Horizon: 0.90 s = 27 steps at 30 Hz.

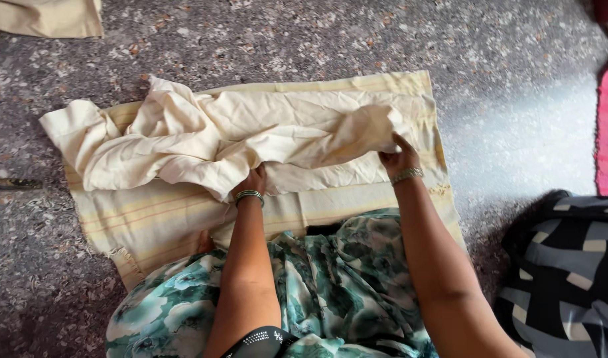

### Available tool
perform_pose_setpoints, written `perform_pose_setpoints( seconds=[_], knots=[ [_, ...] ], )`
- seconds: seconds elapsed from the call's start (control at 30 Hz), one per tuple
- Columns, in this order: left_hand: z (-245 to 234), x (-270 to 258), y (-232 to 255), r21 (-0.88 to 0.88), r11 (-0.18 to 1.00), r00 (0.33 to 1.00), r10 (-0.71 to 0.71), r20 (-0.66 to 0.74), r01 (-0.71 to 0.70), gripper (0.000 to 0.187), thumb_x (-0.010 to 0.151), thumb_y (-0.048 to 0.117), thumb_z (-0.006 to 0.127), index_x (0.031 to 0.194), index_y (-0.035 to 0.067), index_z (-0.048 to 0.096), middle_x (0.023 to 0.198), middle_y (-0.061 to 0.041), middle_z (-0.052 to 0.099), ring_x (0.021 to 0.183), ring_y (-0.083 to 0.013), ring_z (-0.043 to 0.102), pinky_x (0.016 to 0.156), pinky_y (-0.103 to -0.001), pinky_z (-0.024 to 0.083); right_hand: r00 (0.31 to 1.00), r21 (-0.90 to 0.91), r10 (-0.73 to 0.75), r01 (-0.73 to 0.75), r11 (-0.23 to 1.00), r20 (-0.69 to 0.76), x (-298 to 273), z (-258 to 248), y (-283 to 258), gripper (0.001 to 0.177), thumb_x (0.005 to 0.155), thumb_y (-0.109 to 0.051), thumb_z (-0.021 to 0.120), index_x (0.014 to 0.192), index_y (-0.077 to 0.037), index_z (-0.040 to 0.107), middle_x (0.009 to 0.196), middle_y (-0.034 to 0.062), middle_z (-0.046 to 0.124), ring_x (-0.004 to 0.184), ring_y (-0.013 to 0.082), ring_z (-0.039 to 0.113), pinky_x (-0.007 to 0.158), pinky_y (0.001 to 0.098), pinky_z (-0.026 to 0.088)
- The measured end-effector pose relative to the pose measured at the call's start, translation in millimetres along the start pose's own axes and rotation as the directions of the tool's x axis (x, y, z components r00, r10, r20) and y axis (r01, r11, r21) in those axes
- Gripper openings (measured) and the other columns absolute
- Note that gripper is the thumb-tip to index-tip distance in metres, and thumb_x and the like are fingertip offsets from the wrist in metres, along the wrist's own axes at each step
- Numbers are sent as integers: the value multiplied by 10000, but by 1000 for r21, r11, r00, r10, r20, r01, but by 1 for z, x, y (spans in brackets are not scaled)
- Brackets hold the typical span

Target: The person folds a light-colored shirt on a cloth mat on the floor and then places it into a black and white patterned bag.

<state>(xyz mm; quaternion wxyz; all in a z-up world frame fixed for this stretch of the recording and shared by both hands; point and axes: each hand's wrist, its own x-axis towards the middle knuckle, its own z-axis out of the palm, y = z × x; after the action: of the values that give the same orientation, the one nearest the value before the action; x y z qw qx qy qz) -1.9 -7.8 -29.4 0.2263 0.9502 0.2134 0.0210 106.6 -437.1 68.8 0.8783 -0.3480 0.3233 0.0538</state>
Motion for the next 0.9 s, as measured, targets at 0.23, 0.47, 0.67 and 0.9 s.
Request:
perform_pose_setpoints(
  seconds=[0.23, 0.47, 0.67, 0.9],
  knots=[
    [-3, -1, -8, 11, 992, 978, 129, -164, -129, 710, 998, 527, 543, 1467, -6, 517, 1508, -302, 478, 1406, -476, 421, 1186, -549, 281, 977, -362, 39, 41, 931, 210, -7, 47, 5, 374, 871, -194, 753, 1212, -56, 682, 1137, 88, 716, 1092, 253, 657, 968, 428, 544],
    [-14, -8, -15, -223, 950, 900, 110, -422, -221, 596, 1020, 301, 594, 1495, -47, 500, 1521, -269, 500, 1410, -428, 464, 1189, -503, 339, 697, 127, -253, 228, 965, 671, -52, 36, -92, 202, 918, -61, 732, 1103, -137, 707, 1116, 8, 740, 1084, 172, 690, 1075, 414, 541],
    [-36, -24, -1, -554, 820, 890, -353, -290, 145, 509, 982, 278, 600, 1381, -31, 535, 1299, -230, 608, 1124, -360, 577, 929, -450, 446, 840, -460, -539, 453, 764, -68, 22, -25, -99, 363, 846, 3, 676, 1194, -98, 661, 1184, 61, 697, 1083, 189, 680, 1005, 368, 555],
    [-27, -28, 13, -972, -191, 571, -786, 236, 139, 402, 920, 197, 620, 1261, -6, 556, 1072, -182, 710, 827, -269, 700, 640, -353, 556, 871, -831, -390, 439, 343, 299, 59, 9, -5, 266, 962, -225, 671, 1161, -52, 708, 981, 111, 776, 861, 245, 758, 768, 342, 604]
  ],
)
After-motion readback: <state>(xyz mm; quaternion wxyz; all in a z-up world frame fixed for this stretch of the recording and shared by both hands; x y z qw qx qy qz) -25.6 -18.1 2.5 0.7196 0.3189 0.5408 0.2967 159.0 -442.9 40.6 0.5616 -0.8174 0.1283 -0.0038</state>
